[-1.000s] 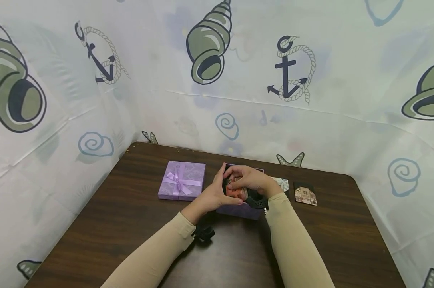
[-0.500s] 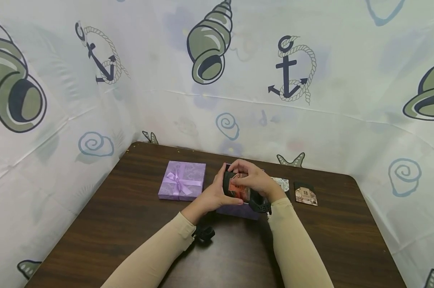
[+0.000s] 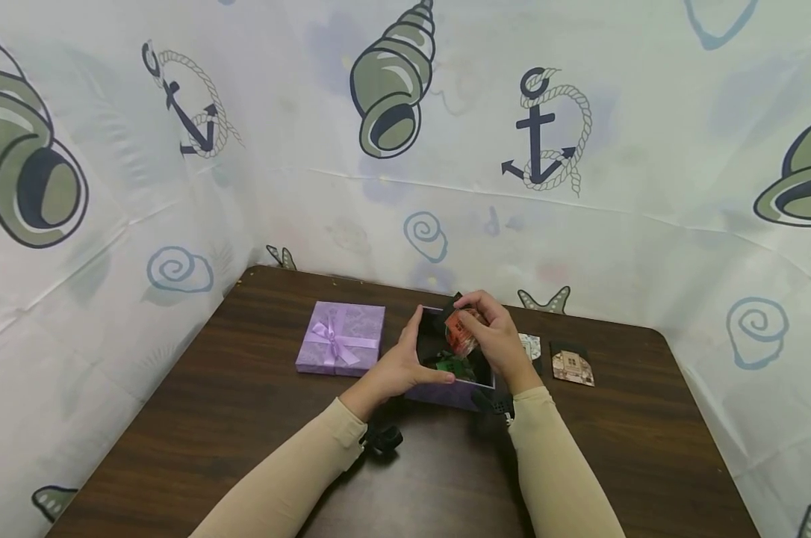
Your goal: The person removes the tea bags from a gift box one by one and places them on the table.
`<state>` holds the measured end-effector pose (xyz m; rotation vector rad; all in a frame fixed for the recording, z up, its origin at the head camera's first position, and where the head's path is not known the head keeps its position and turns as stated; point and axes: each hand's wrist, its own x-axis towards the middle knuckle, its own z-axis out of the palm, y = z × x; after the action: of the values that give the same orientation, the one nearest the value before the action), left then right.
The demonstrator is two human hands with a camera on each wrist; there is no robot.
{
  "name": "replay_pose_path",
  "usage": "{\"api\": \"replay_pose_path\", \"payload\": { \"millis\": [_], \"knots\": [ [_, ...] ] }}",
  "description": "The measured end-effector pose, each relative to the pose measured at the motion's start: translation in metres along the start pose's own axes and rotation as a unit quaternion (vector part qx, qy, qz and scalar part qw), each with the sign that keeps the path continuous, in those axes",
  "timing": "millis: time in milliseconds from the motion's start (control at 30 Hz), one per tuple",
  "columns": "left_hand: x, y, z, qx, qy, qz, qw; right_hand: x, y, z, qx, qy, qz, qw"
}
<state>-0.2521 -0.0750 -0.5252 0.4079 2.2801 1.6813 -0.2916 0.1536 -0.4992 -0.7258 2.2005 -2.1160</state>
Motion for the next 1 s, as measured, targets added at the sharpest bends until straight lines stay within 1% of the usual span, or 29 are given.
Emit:
{"api": "replay_pose_path", "payload": {
  "millis": [167,267,333,367,433,500,533,600,633,733,833,900,1000],
  "knots": [
    [0.0,0.0,0.003,-0.008,-0.001,-0.001,1.0,-0.01,0.001,0.004,-0.044,0.027,-0.014,0.9986],
    [0.0,0.0,0.004,-0.005,-0.003,-0.002,1.0,-0.018,0.004,0.006,-0.081,0.037,-0.04,0.9952],
    [0.0,0.001,0.003,-0.003,-0.004,-0.005,1.0,-0.023,0.008,0.006,-0.087,0.043,-0.057,0.9936],
    [0.0,0.0,0.003,-0.002,-0.003,-0.007,1.0,-0.027,0.011,0.006,-0.08,0.045,-0.061,0.9939],
    [0.0,0.0,0.002,0.002,-0.001,-0.01,0.9999,-0.034,0.014,0.004,-0.046,0.049,-0.063,0.9958],
    [0.0,-0.002,0.001,0.005,0.001,-0.012,0.9999,-0.041,0.018,0.001,0.008,0.059,-0.056,0.9967],
    [0.001,-0.002,0.001,0.006,0.0,-0.012,0.9999,-0.046,0.018,-0.001,0.038,0.07,-0.05,0.9955],
    [0.0,-0.003,0.001,0.009,0.001,-0.011,0.9999,-0.053,0.019,-0.003,0.075,0.097,-0.051,0.9911],
    [0.0,-0.003,0.001,0.008,0.001,-0.011,0.9999,-0.057,0.02,-0.003,0.085,0.112,-0.055,0.9885],
    [-0.001,-0.001,0.001,0.007,0.001,-0.009,0.9999,-0.068,0.022,0.0,0.095,0.162,-0.073,0.9795],
    [-0.001,0.0,0.001,0.008,-0.002,-0.008,0.9999,-0.08,0.027,0.004,0.085,0.212,-0.099,0.9687],
    [-0.001,0.0,0.001,0.008,-0.002,-0.007,0.9999,-0.087,0.031,0.005,0.073,0.25,-0.113,0.9588],
    [-0.001,0.001,0.001,0.007,0.002,-0.007,0.9999,-0.096,0.039,0.0,0.046,0.3,-0.114,0.9459]
  ]
}}
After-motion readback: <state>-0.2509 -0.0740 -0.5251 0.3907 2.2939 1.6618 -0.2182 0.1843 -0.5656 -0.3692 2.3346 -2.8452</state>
